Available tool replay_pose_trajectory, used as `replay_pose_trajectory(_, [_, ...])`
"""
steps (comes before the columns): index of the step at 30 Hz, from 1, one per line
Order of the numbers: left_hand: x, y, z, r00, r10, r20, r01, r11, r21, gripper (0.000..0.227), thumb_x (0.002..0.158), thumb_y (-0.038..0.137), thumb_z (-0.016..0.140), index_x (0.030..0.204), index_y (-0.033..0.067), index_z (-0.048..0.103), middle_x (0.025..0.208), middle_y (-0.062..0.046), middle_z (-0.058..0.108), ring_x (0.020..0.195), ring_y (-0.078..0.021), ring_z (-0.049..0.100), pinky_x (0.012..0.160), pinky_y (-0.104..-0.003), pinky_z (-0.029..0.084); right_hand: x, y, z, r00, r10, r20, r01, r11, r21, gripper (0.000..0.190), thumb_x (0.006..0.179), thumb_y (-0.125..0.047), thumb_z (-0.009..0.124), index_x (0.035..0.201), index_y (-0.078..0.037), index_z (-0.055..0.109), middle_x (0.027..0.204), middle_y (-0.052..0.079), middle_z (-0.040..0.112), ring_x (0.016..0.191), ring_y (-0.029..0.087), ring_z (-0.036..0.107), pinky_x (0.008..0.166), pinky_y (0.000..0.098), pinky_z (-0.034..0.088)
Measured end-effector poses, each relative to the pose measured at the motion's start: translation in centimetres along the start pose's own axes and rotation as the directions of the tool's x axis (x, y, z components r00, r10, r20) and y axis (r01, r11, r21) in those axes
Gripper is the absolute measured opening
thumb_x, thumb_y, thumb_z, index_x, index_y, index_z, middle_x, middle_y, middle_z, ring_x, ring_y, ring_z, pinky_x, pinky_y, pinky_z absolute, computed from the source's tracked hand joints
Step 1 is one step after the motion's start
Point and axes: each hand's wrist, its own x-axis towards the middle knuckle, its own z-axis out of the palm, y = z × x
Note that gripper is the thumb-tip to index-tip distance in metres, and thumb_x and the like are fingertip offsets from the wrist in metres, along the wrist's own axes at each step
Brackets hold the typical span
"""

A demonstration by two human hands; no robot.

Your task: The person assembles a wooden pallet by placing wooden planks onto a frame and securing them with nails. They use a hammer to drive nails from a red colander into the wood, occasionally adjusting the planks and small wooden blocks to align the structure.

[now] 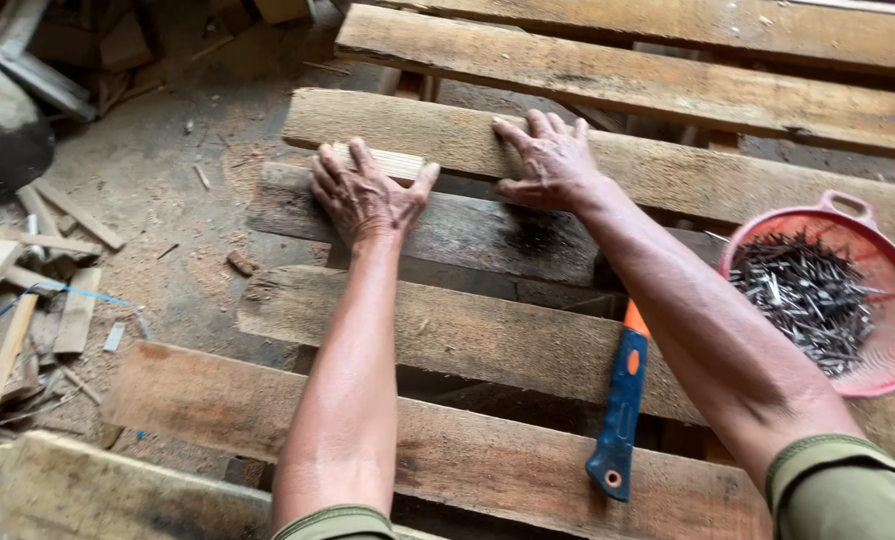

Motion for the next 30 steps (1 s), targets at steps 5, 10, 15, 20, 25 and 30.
replay_pose_trajectory(5, [0.5,-1.7,2.3,0.968,0.132,-0.215,-0.156,0.983,-0.101,0.112,0.077,0.072,0.093,0.157,0.0108,0.044,0.161,-0.028,0.037,0.151,-0.0480,0.040,0.124,-0.062,0.032,-2.0,-0.7,-0.9,1.000,-0.016,-0.009,0.017,1.000,0.010,0.096,0.091,-0.055,0.076,0.174,-0.035,0.033,0.175,0.023,0.036,0.164,0.047,0.032,0.122,0.0829,0.023])
replay_pose_trajectory(10, [-0.7,-0.7,2.8,0.881,0.306,-0.360,-0.371,0.920,-0.128,0.103,0.082,0.056,0.097,0.155,0.0071,0.042,0.160,-0.033,0.032,0.146,-0.0575,0.042,0.120,-0.068,0.033,-5.0,3.8,-3.1,0.992,-0.124,0.018,0.121,0.984,0.129,0.055,0.104,-0.037,0.067,0.158,-0.024,0.059,0.156,0.023,0.062,0.153,0.042,0.051,0.125,0.0699,0.036])
replay_pose_trajectory(15, [-4.1,10.4,1.7,0.635,0.667,-0.390,-0.742,0.667,-0.067,0.059,0.099,0.037,0.084,0.138,-0.0027,0.065,0.131,-0.026,0.069,0.124,-0.0460,0.061,0.105,-0.057,0.045,-11.8,15.3,-8.0,0.966,-0.257,0.024,0.253,0.962,0.104,0.053,0.109,-0.042,0.057,0.153,-0.011,0.061,0.139,0.019,0.073,0.126,0.039,0.071,0.100,0.0463,0.058])
replay_pose_trajectory(20, [-11.8,29.7,1.9,0.439,0.893,-0.095,-0.889,0.417,-0.187,0.046,0.100,0.038,0.079,0.128,0.0044,0.066,0.114,-0.018,0.076,0.101,-0.0397,0.072,0.092,-0.052,0.055,-28.6,30.0,-12.1,0.976,0.217,0.015,-0.214,0.970,-0.116,0.028,0.100,-0.018,0.053,0.126,-0.020,0.064,0.105,0.012,0.078,0.095,0.038,0.077,0.084,0.0551,0.060])
replay_pose_trajectory(25, [-22.3,46.7,5.0,0.362,0.824,0.436,-0.874,0.462,-0.149,0.062,0.105,0.055,0.073,0.139,0.0080,0.052,0.135,-0.022,0.067,0.122,-0.0390,0.068,0.101,-0.054,0.057,-46.2,40.4,-14.2,0.527,0.847,0.071,-0.847,0.530,-0.037,0.030,0.103,-0.031,0.062,0.101,-0.003,0.074,0.102,0.021,0.075,0.093,0.035,0.072,0.076,0.0484,0.061])
replay_pose_trajectory(30, [-29.9,56.5,14.1,0.302,0.834,0.463,-0.874,0.435,-0.214,0.070,0.100,0.051,0.077,0.154,0.0203,0.045,0.139,-0.023,0.060,0.132,-0.0455,0.059,0.107,-0.057,0.049,-54.5,44.0,-12.0,0.226,0.916,0.333,-0.876,0.042,0.480,0.127,0.077,-0.052,0.091,0.175,-0.006,0.024,0.167,0.031,0.045,0.156,0.047,0.042,0.133,0.0505,0.038])
